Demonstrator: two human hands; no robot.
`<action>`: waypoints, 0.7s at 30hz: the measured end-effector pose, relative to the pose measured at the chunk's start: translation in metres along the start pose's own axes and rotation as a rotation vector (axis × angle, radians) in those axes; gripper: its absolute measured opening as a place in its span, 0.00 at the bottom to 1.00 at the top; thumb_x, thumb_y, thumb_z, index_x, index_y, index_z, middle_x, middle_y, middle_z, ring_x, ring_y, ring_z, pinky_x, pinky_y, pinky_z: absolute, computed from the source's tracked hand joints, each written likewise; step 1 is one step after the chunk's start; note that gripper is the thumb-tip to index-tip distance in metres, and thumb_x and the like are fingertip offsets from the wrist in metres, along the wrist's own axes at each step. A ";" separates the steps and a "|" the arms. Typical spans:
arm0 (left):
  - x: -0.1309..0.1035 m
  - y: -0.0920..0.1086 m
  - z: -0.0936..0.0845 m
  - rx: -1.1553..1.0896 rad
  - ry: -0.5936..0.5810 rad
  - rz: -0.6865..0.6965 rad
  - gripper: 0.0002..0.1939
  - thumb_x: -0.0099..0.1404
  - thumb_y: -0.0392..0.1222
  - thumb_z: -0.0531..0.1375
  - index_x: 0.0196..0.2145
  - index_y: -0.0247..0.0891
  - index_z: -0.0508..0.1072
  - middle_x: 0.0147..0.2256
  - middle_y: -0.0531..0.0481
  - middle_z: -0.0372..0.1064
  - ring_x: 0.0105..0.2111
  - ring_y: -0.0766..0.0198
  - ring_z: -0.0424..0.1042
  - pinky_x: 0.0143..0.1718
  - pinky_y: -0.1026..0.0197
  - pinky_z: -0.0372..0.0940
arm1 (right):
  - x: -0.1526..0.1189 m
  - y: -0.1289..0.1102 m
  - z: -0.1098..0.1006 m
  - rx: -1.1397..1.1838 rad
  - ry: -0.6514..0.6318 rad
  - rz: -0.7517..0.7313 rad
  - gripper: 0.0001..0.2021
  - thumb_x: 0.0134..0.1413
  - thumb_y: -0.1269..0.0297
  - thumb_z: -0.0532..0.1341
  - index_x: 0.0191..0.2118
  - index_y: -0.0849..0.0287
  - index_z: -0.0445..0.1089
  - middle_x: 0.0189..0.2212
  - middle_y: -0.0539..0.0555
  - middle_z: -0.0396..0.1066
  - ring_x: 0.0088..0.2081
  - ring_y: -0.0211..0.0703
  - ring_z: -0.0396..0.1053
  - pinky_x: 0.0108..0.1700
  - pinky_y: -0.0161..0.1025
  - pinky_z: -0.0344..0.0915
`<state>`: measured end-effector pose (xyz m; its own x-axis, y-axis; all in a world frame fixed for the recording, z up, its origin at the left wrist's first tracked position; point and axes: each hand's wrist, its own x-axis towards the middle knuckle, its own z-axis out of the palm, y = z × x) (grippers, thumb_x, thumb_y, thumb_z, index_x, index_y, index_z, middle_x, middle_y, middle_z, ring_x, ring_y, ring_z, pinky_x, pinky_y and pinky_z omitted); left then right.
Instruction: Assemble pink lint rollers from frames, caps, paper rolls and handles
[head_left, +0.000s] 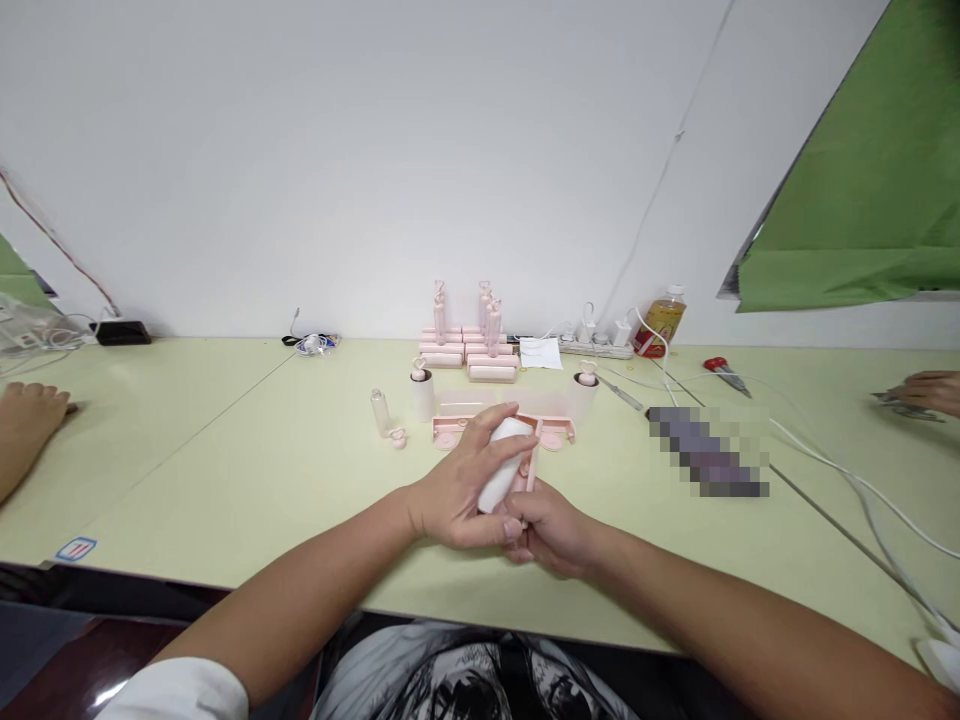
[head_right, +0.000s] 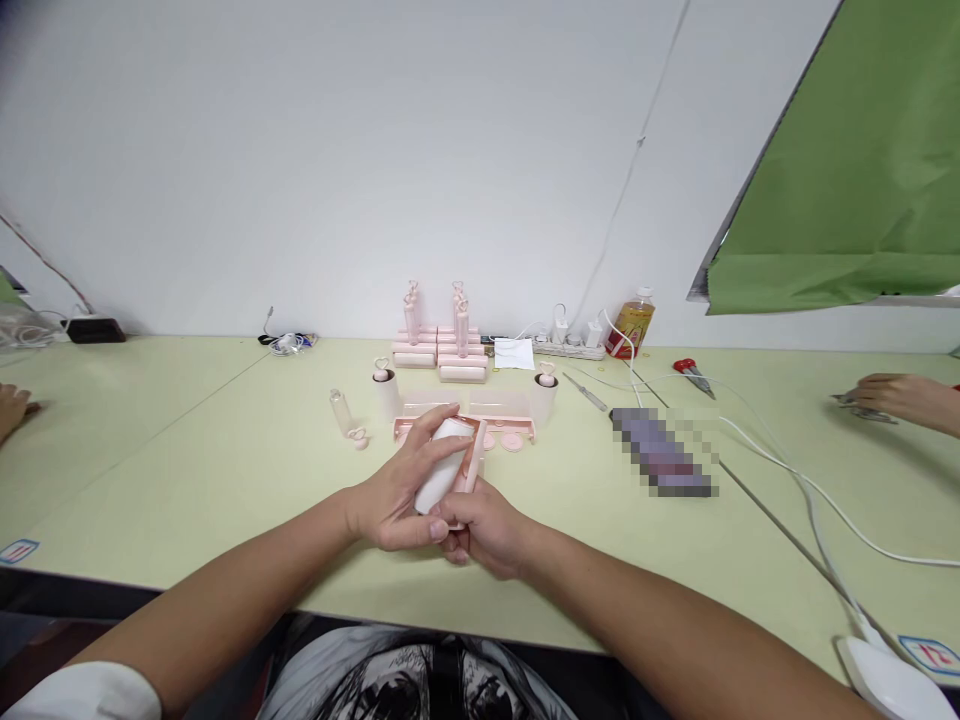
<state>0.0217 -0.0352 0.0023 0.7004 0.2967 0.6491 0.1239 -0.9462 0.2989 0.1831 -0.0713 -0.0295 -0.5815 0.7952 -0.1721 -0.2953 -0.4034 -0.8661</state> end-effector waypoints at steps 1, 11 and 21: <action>0.000 0.001 -0.002 0.022 -0.021 0.007 0.42 0.57 0.57 0.58 0.65 0.44 0.47 0.66 0.37 0.32 0.66 0.37 0.35 0.60 0.36 0.50 | -0.001 -0.003 -0.001 0.019 -0.013 0.029 0.06 0.34 0.72 0.60 0.26 0.61 0.65 0.13 0.46 0.61 0.13 0.30 0.53 0.14 0.28 0.47; 0.000 0.000 -0.017 0.141 -0.037 0.114 0.38 0.49 0.49 0.65 0.57 0.39 0.59 0.63 0.33 0.39 0.63 0.37 0.47 0.58 0.39 0.55 | -0.011 -0.035 -0.021 -0.018 -0.283 0.342 0.10 0.34 0.70 0.61 0.30 0.66 0.68 0.18 0.49 0.66 0.13 0.29 0.56 0.11 0.26 0.51; 0.003 -0.007 -0.021 0.322 0.173 0.131 0.31 0.48 0.47 0.62 0.50 0.41 0.64 0.50 0.39 0.64 0.52 0.45 0.63 0.54 0.38 0.56 | -0.003 -0.025 -0.014 0.064 -0.187 0.029 0.11 0.52 0.64 0.59 0.39 0.66 0.69 0.26 0.56 0.74 0.23 0.40 0.71 0.25 0.35 0.70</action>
<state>0.0083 -0.0251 0.0165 0.5998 0.1622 0.7836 0.2751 -0.9613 -0.0116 0.2028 -0.0571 -0.0139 -0.7194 0.6872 -0.1009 -0.3209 -0.4577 -0.8292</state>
